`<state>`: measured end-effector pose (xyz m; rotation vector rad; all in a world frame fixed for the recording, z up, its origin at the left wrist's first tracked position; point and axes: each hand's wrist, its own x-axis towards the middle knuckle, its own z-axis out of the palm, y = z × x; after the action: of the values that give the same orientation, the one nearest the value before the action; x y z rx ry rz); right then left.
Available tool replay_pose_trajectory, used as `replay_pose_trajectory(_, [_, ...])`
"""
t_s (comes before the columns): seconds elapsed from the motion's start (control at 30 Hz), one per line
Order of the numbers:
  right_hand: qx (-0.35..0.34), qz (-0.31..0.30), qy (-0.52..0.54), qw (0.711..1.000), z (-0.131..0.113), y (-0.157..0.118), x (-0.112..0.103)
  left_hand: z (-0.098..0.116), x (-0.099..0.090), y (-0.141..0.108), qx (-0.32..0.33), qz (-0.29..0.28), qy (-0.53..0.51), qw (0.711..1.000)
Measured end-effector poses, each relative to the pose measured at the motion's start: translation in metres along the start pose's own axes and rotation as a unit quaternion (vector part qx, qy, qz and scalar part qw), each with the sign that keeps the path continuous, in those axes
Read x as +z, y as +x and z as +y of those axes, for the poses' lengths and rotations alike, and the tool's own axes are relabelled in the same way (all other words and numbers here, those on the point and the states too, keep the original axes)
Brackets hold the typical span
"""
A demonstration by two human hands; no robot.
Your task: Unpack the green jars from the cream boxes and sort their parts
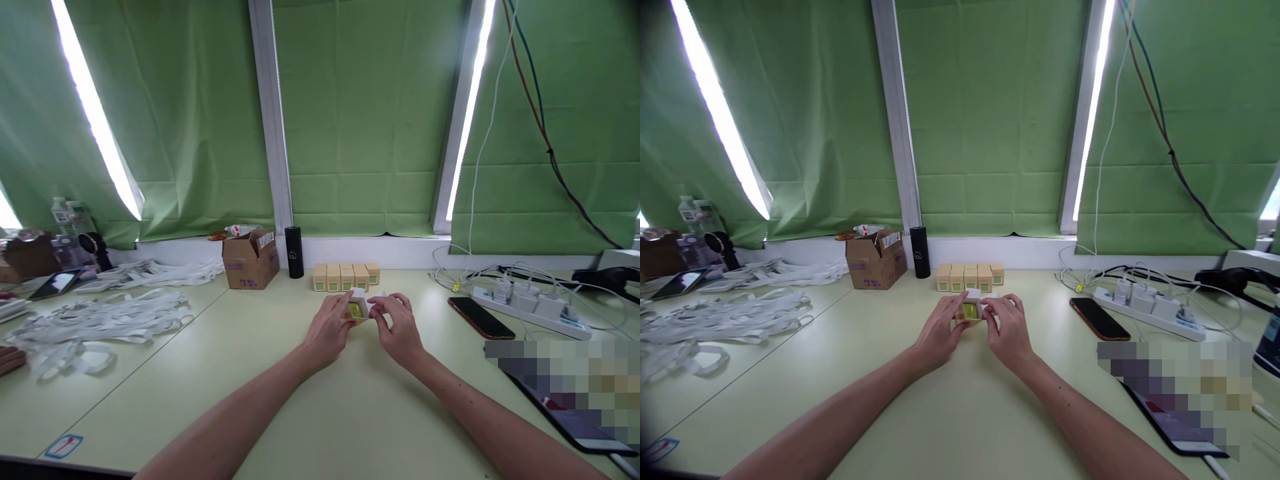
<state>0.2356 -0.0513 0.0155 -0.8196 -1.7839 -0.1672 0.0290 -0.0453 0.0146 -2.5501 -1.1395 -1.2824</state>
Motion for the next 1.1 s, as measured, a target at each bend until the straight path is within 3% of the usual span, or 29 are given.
replay_pose_trajectory(0.17, [0.008,-0.022,-0.031,0.999,-0.002,-0.005,0.004,-0.001,-0.001,0.000,0.012,0.001,-0.009,1.000])
replay_pose_trajectory(0.37, [0.078,-0.065,-0.035,0.994,-0.004,-0.007,0.006,0.000,-0.004,-0.001,0.017,-0.033,0.014,0.999])
replay_pose_trajectory(0.77, [0.205,-0.072,-0.045,0.975,-0.012,-0.004,0.019,0.010,0.001,-0.002,0.064,-0.075,0.133,0.986])
replay_pose_trajectory(0.93, [0.223,-0.040,0.030,0.973,-0.007,-0.003,0.020,0.012,-0.002,0.000,0.069,-0.076,0.163,0.981])
replay_pose_trajectory(1.1, [0.297,-0.008,0.137,0.945,-0.005,-0.002,0.017,0.008,-0.003,0.001,0.048,-0.064,0.172,0.982])
